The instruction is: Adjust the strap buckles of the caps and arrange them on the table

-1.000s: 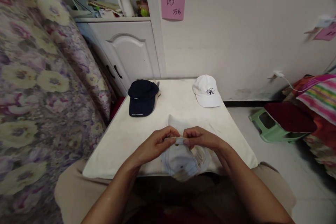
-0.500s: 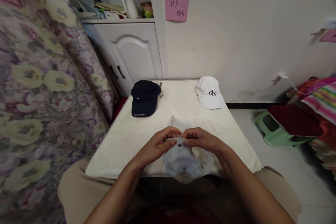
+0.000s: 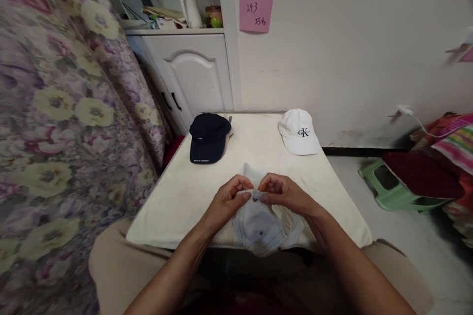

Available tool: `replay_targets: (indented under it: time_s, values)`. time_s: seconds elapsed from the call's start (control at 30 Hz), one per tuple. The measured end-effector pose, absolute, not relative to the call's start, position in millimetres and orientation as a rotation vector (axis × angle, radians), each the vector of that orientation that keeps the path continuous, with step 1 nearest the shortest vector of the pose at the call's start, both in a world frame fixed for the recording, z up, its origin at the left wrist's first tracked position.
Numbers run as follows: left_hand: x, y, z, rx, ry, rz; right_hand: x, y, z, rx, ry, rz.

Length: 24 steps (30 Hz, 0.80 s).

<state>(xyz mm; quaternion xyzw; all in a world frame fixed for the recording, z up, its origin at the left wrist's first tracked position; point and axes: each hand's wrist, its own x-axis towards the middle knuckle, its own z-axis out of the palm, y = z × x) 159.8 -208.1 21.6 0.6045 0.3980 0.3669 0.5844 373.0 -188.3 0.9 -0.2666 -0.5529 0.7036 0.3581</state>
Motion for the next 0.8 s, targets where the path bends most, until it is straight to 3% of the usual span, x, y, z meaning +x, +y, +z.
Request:
replay_targets:
  time_s: [0.33, 0.8]
  values:
    - [157.5, -226.4, 36.9, 1.834, 1.117, 0.797, 373.4, -186.9, -4.0, -0.696, -1.401, 1.883]
    - [162.9, -224.5, 19.5, 2.062, 1.144, 0.845, 375.6, -186.5, -4.0, -0.688, -1.488, 1.832]
